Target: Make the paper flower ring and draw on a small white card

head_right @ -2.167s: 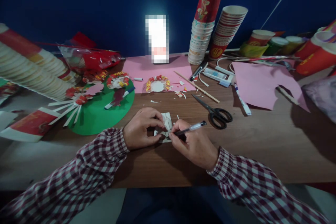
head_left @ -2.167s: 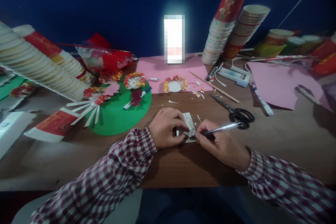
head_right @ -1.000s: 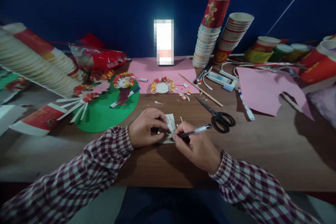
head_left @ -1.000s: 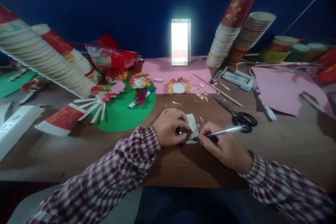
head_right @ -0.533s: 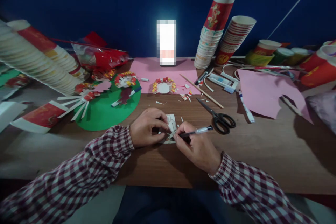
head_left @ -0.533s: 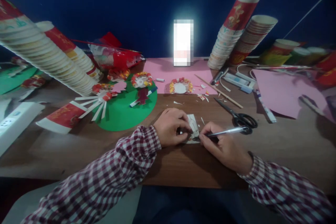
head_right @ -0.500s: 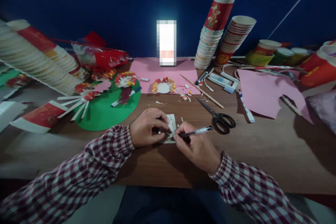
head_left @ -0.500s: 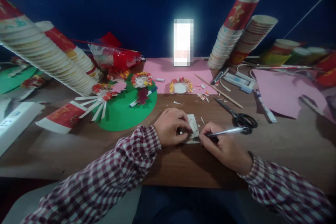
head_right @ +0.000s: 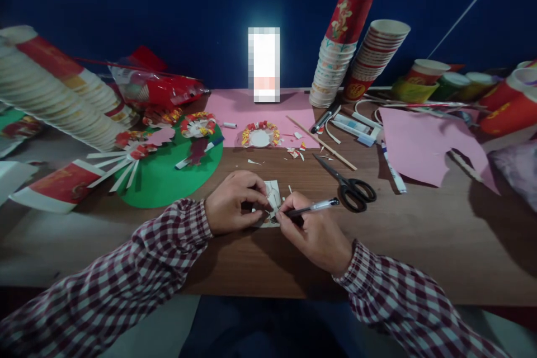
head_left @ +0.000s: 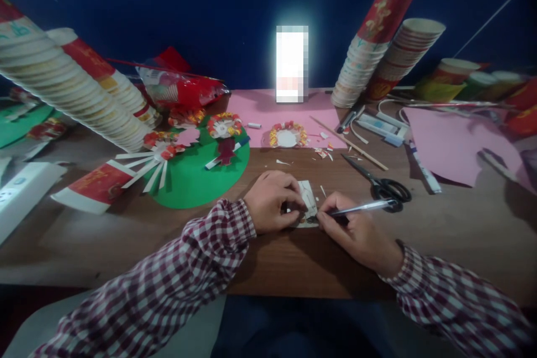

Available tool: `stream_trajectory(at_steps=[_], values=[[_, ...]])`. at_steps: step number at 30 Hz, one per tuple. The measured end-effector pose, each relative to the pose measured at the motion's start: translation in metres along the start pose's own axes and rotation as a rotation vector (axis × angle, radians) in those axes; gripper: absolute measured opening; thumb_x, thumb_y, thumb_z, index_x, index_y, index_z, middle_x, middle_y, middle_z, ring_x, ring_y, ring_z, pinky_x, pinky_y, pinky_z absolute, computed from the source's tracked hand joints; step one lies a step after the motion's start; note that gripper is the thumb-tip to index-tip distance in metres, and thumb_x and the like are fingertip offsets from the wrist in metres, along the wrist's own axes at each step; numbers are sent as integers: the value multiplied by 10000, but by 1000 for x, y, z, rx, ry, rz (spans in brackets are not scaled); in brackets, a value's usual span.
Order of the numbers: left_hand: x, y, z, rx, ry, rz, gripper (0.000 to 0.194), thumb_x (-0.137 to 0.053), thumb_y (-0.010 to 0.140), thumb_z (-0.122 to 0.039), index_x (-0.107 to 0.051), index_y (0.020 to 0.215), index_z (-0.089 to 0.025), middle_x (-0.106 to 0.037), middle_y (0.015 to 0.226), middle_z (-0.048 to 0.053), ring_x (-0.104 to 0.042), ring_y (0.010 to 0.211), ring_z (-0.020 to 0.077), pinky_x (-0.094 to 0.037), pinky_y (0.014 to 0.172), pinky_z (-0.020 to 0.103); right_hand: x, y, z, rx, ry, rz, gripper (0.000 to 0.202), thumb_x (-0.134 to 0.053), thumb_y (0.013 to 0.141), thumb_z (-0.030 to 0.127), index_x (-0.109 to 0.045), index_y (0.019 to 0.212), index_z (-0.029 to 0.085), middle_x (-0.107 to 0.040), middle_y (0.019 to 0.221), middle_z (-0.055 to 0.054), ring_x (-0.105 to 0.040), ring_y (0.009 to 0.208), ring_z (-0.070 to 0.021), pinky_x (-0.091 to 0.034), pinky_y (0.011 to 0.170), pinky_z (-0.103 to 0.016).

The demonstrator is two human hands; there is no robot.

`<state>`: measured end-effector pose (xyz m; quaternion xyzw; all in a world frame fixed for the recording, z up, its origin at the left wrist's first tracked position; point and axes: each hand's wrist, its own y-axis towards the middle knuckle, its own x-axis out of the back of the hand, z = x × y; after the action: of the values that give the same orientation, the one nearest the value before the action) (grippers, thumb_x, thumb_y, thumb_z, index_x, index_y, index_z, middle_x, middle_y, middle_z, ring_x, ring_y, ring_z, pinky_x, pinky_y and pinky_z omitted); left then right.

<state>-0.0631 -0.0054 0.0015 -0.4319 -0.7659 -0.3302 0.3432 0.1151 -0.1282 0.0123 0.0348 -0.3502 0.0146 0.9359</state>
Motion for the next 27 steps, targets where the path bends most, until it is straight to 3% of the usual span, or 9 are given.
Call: stream_trajectory(at_steps=[17, 27], values=[[0, 0, 1, -5, -21, -8, 149, -640, 705, -239, -721, 829, -255, -638, 924, 13, -557, 903, 164, -370, 884, 334, 1, -1, 2, -6, -3, 67, 140, -451, 908, 302, -503, 832, 196, -547, 699, 8, -514, 626, -130, -389, 583, -265], [1, 1, 0, 1, 1, 18, 137, -633, 718, -243, -715, 829, -249, -639, 936, 18, -559, 911, 169, -370, 886, 341, 2, -2, 3, 6, -5, 36, 141, -455, 906, 291, -507, 813, 199, -562, 689, 5, -527, 627, -132, -395, 580, -261]])
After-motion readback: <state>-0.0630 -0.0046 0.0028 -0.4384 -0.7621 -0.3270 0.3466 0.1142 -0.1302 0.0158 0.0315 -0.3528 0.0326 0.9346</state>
